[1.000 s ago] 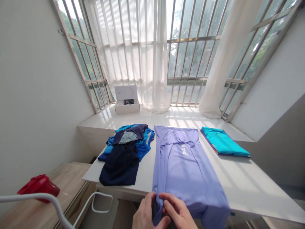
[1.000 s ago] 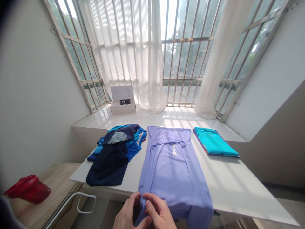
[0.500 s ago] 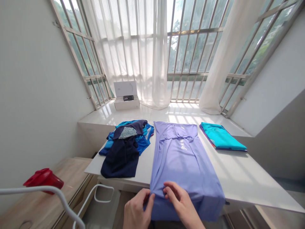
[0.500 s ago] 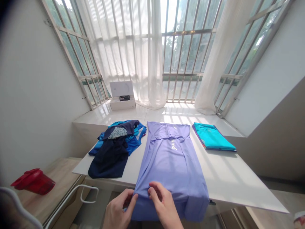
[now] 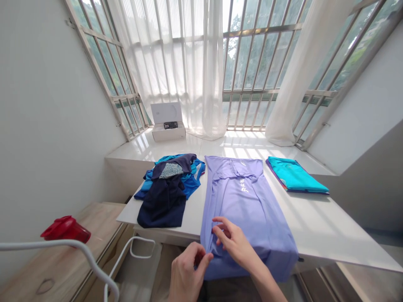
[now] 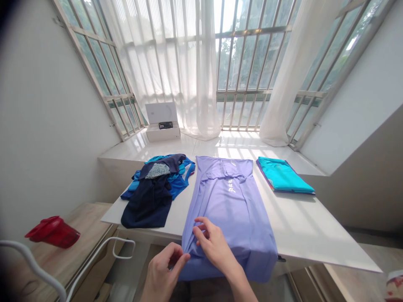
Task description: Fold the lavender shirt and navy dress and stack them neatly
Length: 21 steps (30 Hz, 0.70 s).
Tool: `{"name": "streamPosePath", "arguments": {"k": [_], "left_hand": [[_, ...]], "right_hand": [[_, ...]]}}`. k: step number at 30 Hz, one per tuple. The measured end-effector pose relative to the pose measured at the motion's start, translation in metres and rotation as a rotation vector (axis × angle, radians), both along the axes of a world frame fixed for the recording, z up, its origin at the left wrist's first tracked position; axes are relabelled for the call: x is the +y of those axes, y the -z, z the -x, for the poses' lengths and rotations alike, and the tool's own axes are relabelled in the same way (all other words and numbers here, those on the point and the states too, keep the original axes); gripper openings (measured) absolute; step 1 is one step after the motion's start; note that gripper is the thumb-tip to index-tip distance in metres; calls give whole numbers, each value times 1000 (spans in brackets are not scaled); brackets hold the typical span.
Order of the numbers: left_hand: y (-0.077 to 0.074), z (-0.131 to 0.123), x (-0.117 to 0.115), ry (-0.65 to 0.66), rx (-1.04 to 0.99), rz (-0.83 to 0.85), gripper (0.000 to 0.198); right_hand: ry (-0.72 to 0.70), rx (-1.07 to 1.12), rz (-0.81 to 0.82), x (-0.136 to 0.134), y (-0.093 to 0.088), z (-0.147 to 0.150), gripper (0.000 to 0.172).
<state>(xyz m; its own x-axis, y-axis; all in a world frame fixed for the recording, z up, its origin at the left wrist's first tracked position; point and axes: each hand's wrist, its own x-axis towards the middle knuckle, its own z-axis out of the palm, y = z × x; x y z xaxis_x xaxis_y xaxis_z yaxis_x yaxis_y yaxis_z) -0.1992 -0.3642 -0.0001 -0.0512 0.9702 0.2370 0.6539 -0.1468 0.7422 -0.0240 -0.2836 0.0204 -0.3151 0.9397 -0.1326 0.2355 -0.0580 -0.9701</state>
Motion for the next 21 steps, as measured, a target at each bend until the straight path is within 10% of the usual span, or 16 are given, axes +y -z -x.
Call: {"name": "streamPosePath", "arguments": {"k": [6, 12, 21], "left_hand": [[9, -3, -1, 228, 64, 87, 2], [-1, -2, 6, 7, 122, 110, 29], [-9, -14, 30, 9, 297, 67, 14]], "right_hand": [[-15, -18, 3, 6, 0, 7, 50], [83, 141, 8, -1, 9, 1, 60], [76, 63, 0, -12, 3, -6, 65]]}}
